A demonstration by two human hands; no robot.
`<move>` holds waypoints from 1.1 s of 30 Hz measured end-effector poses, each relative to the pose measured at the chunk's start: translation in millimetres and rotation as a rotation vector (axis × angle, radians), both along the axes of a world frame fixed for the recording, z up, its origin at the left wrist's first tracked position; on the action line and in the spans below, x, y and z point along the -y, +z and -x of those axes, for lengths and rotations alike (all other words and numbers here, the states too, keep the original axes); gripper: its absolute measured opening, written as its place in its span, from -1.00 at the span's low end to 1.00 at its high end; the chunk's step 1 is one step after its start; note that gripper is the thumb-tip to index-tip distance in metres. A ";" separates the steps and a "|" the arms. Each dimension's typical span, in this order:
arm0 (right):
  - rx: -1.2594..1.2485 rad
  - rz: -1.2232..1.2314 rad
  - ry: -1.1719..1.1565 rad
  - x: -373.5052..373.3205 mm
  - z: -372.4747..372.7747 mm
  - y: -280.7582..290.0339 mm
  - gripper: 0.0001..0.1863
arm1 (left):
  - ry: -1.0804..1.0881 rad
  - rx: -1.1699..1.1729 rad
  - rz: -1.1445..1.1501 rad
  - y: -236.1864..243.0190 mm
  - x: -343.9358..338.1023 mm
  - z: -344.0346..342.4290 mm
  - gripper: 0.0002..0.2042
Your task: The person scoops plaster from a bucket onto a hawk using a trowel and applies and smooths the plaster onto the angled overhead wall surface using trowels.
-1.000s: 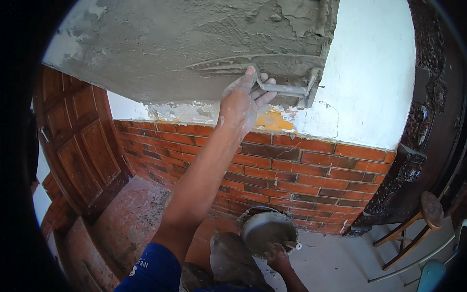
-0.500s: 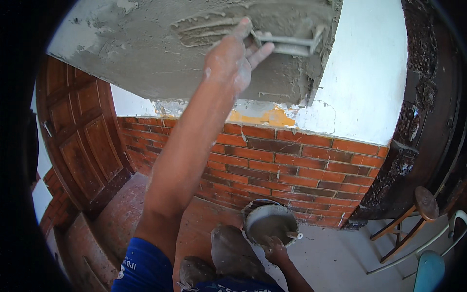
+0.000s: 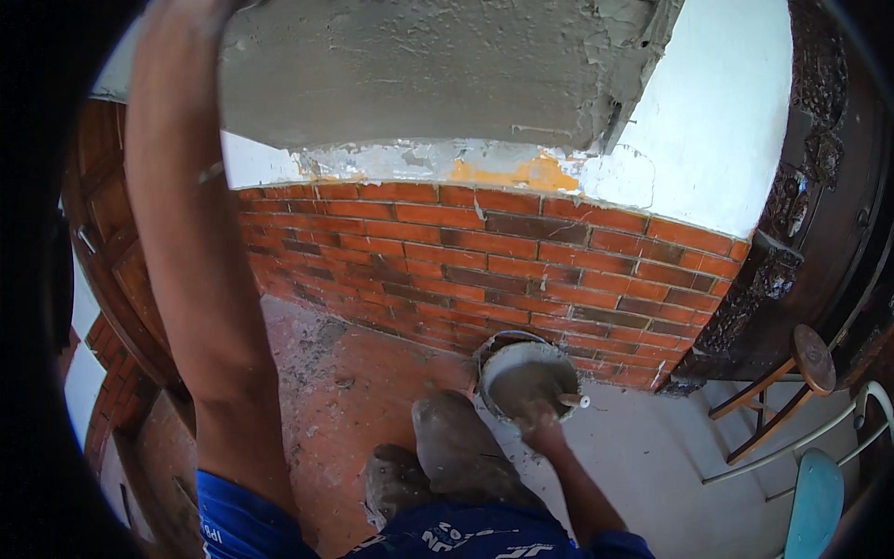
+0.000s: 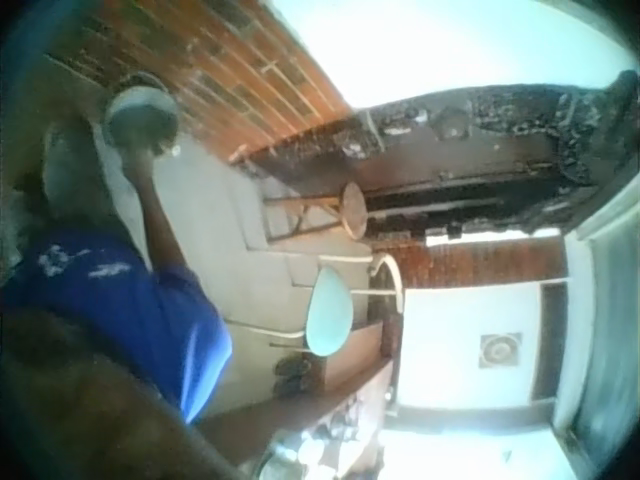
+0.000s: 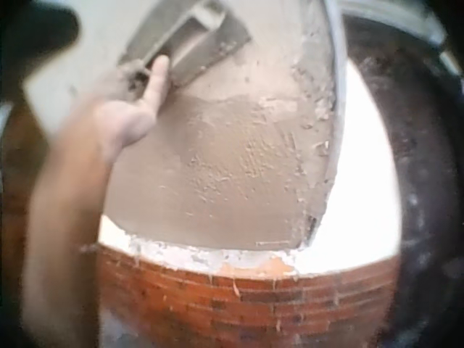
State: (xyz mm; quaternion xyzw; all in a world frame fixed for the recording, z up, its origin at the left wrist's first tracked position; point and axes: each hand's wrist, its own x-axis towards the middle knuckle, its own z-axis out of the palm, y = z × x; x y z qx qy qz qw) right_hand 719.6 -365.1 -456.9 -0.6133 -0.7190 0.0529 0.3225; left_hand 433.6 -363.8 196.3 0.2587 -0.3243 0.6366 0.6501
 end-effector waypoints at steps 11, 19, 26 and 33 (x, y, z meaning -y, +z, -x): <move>0.524 0.805 -0.298 -88.4 -128.0 -33.5 -0.37 | 0.699 -0.457 0.477 -273.4 -71.2 123.5 -0.73; 0.502 0.565 -0.159 -93.6 -106.1 -90.3 -0.45 | 0.379 -0.678 0.680 -526.1 -90.3 92.8 -0.78; -0.468 0.436 0.031 -63.5 -131.5 -95.7 -0.42 | 0.172 -1.060 0.929 -611.2 -99.5 28.6 -0.78; -0.391 0.806 -0.045 -40.5 -85.7 -31.6 -0.55 | 0.059 -1.293 0.813 -625.9 -111.0 -8.3 -0.76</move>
